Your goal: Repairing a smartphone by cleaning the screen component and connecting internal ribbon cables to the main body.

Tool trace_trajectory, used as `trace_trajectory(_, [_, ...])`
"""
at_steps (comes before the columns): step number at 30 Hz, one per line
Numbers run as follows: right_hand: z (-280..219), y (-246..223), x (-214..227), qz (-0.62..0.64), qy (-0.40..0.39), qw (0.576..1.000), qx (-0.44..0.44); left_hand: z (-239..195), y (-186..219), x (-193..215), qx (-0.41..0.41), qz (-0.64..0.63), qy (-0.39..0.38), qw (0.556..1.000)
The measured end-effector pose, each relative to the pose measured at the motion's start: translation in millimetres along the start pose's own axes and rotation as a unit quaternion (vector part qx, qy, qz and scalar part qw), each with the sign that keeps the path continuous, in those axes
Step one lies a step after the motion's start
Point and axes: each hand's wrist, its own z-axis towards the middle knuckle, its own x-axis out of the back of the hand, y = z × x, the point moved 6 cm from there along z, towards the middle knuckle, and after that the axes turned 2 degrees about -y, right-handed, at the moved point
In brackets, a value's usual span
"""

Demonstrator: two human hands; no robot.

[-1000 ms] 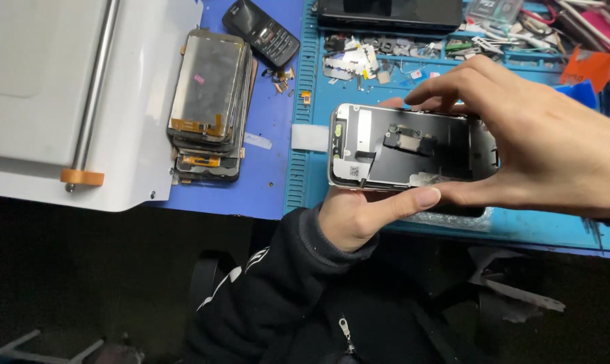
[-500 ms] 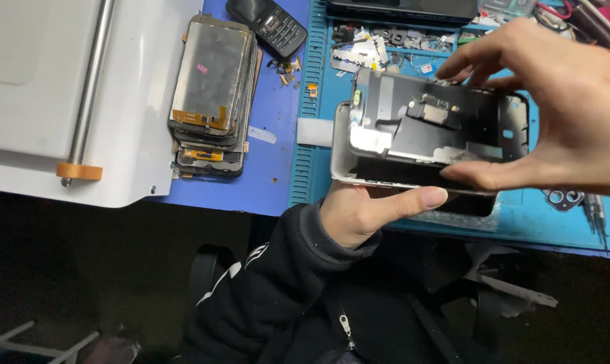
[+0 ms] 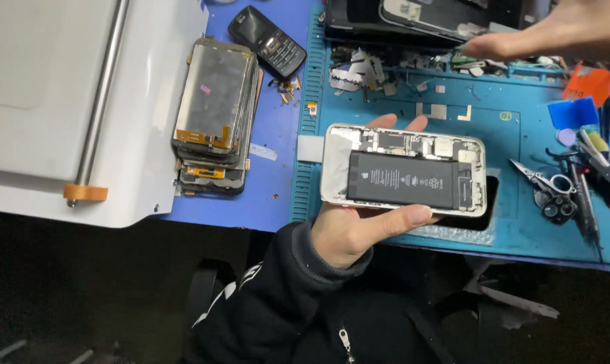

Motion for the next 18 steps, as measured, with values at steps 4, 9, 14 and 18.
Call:
trace_trajectory(4, [40.5, -34.0, 4.8, -0.045, 0.109, 0.977, 0.176, -1.9, 6.2, -0.7, 0.005, -0.032, 0.013, 0.999])
trace_trajectory(9, [52.6, -74.8, 20.3, -0.117, 0.068, 0.987, 0.089, -5.0, 10.5, 2.0, 0.014, -0.044, 0.023, 0.999])
trace_trajectory(14, [66.9, -89.4, 17.5, -0.047, 0.077, 0.984, 0.151, -7.4, 12.1, 7.0, 0.017, -0.037, 0.027, 0.999])
trace_trajectory(18, [75.3, -98.9, 12.3, -0.003, 0.068, 0.982, 0.176, -4.9, 11.6, 7.2, 0.027, -0.049, 0.037, 0.998])
